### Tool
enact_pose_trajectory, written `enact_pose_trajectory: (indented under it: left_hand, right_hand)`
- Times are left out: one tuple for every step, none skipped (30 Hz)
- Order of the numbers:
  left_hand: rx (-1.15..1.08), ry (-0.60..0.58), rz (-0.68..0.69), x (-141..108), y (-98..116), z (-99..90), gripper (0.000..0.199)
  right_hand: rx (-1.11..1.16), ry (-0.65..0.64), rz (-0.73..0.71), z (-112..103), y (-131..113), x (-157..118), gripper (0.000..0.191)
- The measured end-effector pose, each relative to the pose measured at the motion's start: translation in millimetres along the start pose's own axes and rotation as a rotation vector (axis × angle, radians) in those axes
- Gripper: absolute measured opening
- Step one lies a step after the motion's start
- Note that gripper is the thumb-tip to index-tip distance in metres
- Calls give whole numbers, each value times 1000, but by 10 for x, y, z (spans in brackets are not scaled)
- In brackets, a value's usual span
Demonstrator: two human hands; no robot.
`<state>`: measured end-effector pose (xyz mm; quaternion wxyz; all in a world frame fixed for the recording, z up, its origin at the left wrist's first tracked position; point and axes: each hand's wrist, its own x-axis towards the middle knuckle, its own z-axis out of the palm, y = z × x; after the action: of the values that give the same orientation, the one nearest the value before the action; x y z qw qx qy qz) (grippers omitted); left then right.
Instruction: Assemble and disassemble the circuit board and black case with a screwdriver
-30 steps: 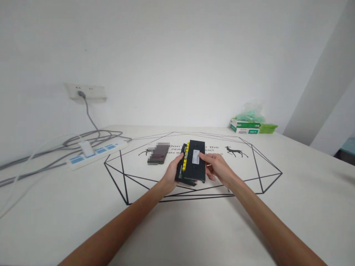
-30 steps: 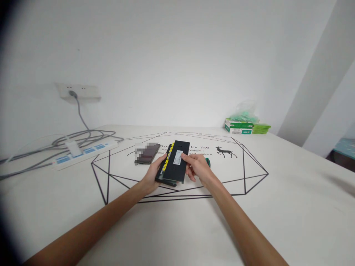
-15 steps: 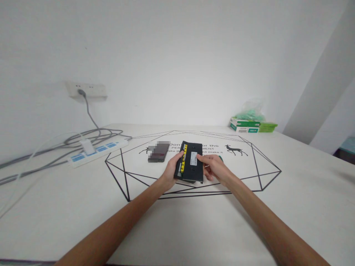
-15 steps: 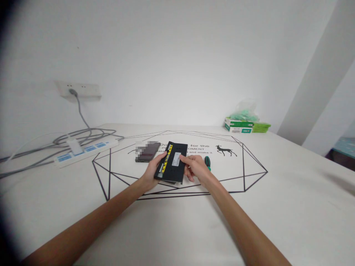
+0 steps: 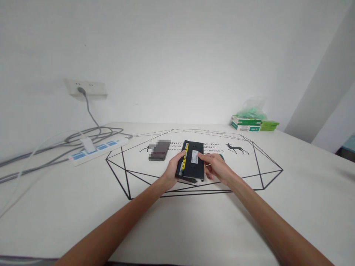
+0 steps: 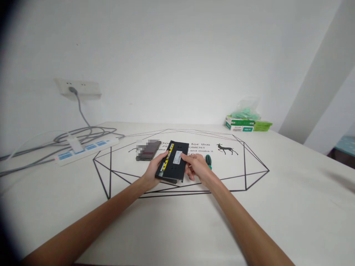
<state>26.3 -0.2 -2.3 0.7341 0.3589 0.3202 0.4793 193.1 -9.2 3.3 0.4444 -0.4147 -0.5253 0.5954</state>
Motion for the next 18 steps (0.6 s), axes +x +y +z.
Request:
enact_pose_trajectory:
  left_hand:
    - [0, 1, 4, 5, -1, -4, 35]
    - [0, 2, 6, 10, -2, -8, 36]
    - [1, 1, 5, 14, -4, -11, 36]
    - [2, -3, 3, 17, -6, -14, 37]
    - [3, -6, 1, 19, -7, -16, 37]
    - [2, -7, 0, 21, -9, -18, 37]
    - [0, -7, 1, 23, -10, -19, 36]
    - [-1, -5, 1, 24, -10, -21, 35]
    - [-3, -2, 1, 24, -10, -23, 34]
    - [-4, 0, -1, 25, -9, -24, 34]
    - [-6, 3, -4, 24, -8, -24, 34]
    - [-8, 5, -7, 24, -5, -22, 34]
    - [-11, 6, -9, 22, -2, -20, 34]
    - [-14, 4, -9, 20, 2, -15, 35]
    - [-16, -1, -7, 16, 5, -10, 35]
    - [-17, -6, -7, 12, 9, -3, 36]
    - [-17, -11, -6, 7, 12, 4, 36]
    - [-15, -16, -7, 1, 15, 11, 36]
  right_hand:
    - [4, -2, 3, -1, 1, 0, 49]
    - [10, -4, 5, -2, 1, 1, 48]
    - [15, -7, 8, -1, 0, 1, 48]
    - [20, -8, 10, 0, -2, 1, 48]
    - [26, -9, 14, 3, -4, 0, 47]
    - [32, -10, 17, 6, -8, -2, 47]
    - [40, -9, 20, 9, -11, -5, 46]
    - [49, -8, 24, 12, -14, -8, 46]
    - [59, -6, 27, 14, -15, -11, 46]
    - [69, -4, 28, 15, -14, -12, 45]
    - [78, -2, 27, 14, -13, -13, 45]
    - [87, -1, 24, 13, -10, -13, 44]
    - [92, -2, 20, 11, -8, -12, 44]
    - [93, -3, 17, 10, -6, -10, 44]
    - [91, -3, 13, 9, -5, -9, 44]
    - [86, -4, 10, 9, -6, -9, 45]
    - [81, -4, 6, 11, -9, -11, 45]
    - [78, -4, 5, 14, -13, -13, 45]
